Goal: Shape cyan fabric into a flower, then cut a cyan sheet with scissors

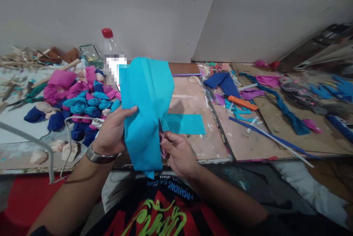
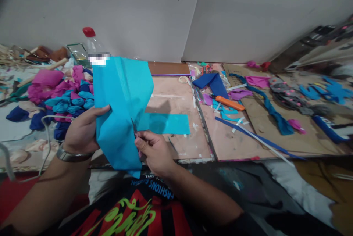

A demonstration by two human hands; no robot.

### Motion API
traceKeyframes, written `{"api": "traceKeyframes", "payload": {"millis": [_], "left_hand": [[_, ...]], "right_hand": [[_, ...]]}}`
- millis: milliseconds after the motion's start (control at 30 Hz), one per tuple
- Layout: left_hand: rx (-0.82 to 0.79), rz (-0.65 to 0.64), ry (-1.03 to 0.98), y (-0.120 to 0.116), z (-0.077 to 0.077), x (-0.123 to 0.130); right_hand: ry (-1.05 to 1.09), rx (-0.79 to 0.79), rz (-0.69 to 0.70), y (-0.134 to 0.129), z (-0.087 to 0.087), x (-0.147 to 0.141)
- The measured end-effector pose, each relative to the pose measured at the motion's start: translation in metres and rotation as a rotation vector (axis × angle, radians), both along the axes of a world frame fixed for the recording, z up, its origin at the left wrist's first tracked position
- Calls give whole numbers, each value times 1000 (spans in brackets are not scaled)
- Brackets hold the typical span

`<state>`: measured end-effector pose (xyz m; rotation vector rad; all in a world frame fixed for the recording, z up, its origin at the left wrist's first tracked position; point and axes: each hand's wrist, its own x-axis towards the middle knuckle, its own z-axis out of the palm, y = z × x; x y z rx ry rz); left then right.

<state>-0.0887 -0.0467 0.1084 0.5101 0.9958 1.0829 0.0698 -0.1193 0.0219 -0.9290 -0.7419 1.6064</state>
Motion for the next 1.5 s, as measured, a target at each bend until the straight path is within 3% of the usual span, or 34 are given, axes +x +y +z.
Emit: {"api": "traceKeyframes", "payload": {"millis": [233, 1067, 1333, 1500], "left_hand": [[-67, -7, 6, -1, 3, 1], [-82, -61, 3, -6, 0, -1], [-78, -128, -45, -5, 2, 0], [24, 4, -15, -2, -2, -1]], "right_hand": [[-14, -4, -12, 1, -3, -1], [13, -17, 10, 2, 4, -3], [-18, 18, -60, 3, 7, -4], [36, -41, -28, 1, 5, -5]]}}
